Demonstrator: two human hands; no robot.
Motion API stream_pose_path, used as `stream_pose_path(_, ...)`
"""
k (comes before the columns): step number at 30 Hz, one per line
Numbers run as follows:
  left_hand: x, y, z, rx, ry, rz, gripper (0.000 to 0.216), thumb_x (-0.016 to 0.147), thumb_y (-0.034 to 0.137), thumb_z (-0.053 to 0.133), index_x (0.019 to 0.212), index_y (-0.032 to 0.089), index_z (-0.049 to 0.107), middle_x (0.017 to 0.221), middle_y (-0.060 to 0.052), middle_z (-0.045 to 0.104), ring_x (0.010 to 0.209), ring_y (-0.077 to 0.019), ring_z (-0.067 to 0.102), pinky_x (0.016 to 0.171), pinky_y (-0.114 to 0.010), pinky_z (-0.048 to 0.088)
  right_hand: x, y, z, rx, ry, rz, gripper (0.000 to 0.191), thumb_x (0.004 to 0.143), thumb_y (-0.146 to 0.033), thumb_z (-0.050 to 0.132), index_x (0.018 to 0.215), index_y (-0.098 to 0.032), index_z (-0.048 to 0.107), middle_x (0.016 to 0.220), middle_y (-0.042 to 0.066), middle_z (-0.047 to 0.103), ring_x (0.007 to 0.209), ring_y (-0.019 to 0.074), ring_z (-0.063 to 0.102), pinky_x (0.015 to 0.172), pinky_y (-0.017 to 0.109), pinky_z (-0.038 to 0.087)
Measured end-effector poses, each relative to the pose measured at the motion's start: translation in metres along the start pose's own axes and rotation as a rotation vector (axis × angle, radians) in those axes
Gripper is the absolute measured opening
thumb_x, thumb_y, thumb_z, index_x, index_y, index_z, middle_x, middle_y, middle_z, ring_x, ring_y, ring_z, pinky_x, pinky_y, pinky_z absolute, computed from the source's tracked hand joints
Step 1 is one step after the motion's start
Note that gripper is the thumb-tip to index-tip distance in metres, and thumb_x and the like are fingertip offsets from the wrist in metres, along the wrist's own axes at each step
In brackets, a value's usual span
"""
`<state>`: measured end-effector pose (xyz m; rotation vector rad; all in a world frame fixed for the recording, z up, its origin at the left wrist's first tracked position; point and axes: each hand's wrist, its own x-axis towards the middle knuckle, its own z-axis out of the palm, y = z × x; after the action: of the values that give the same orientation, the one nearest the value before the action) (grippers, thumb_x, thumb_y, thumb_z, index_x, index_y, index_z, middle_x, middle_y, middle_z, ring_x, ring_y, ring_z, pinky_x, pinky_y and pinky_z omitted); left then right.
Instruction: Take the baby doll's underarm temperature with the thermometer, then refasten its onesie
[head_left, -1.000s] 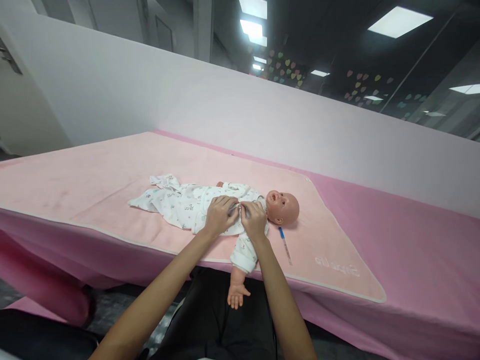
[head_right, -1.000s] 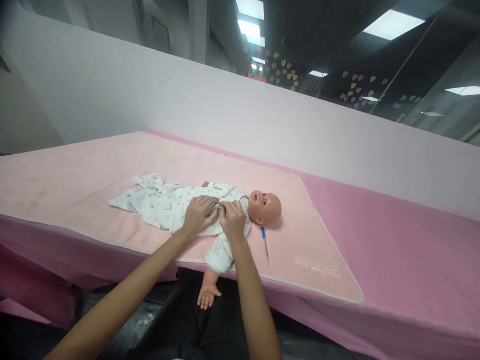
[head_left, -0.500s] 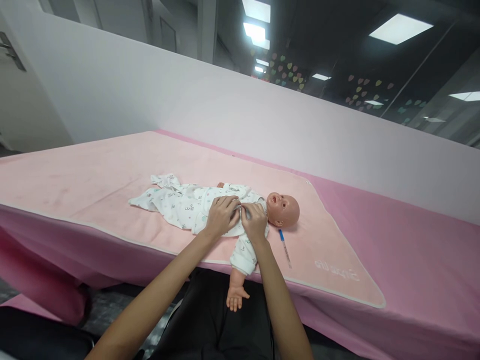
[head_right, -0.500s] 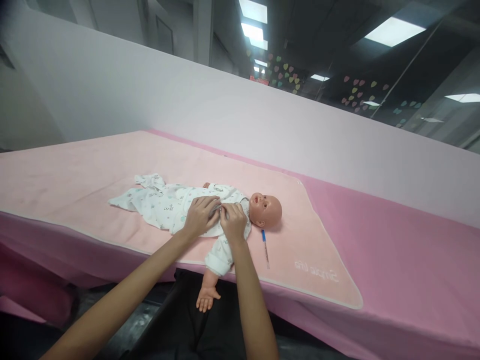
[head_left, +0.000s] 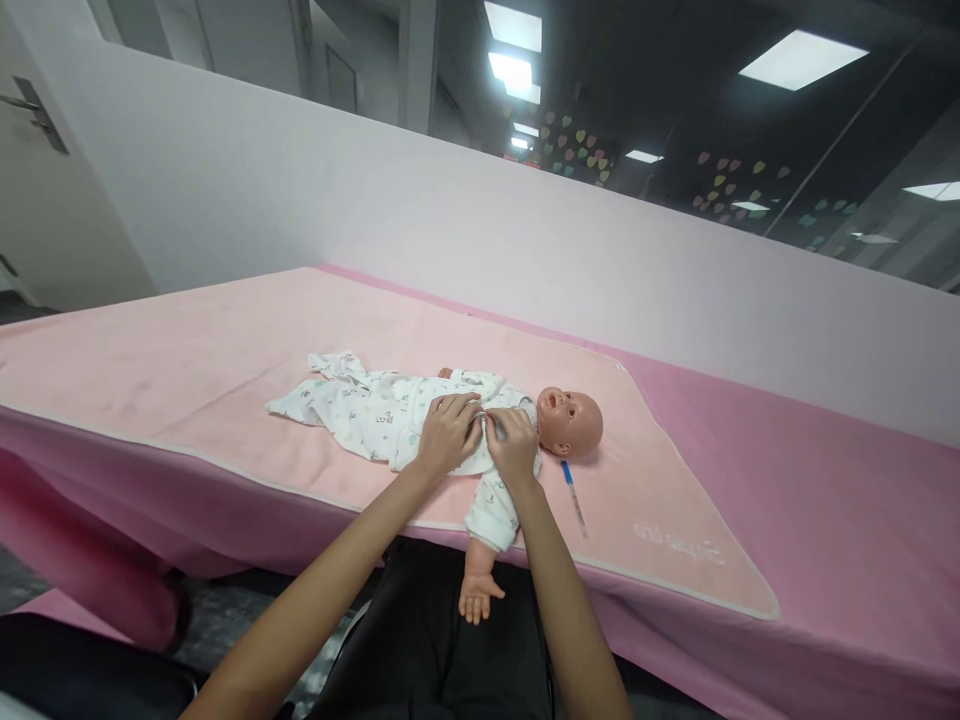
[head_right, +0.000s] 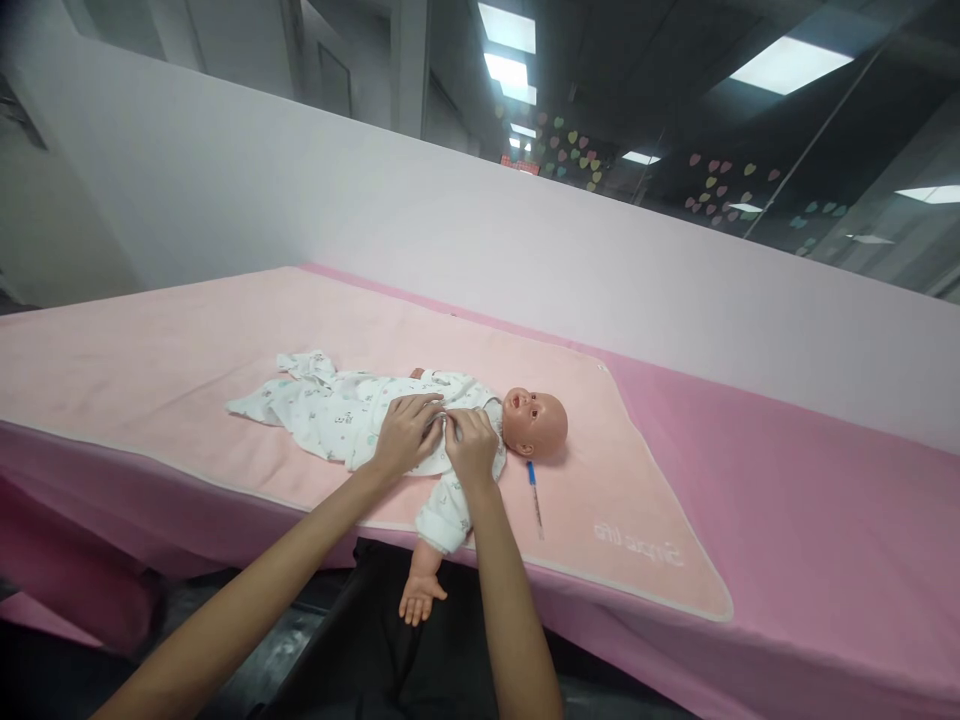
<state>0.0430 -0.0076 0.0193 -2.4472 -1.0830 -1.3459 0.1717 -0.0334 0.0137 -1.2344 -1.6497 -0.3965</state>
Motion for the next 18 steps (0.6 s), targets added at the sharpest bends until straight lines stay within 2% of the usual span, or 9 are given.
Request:
stream_pose_path(9, 0.0002, 0.0006, 0.0005, 0.049, -0.025, -0.031, 0.019, 0.082, 0.019, 0.045, 0.094, 0.020, 0.058, 0.117, -0.006, 0.057, 0.104, -0.0224, 0.051, 0.088, -0.039, 0.034, 0.0002, 0.0002, 0.0000, 0.000, -0.009, 0.011, 0.015, 0.084, -0.017, 0.050, 0.084, -0.020, 0.065, 0.079, 0.001, 0.067, 0.079, 0.0147, 0.055, 0.073, 0.025, 0.042)
stream_pose_path(18, 0.0004, 0.0022, 0.0048, 0.057, -0.049, -0.046, 0.019, 0.084, 0.016, 0.038, 0.091, 0.017, 0.056, 0.101, -0.009, 0.059, 0.096, -0.0228, 0.053, 0.085, -0.039, 0.035, 0.0003, -0.0010, 0.0001, -0.002, -0.010, 0.013, 0.016, 0.084, -0.017, 0.049, 0.083, -0.021, 0.065, 0.078, 0.001, 0.067, 0.079, 0.0143, 0.055, 0.072, 0.024, 0.041)
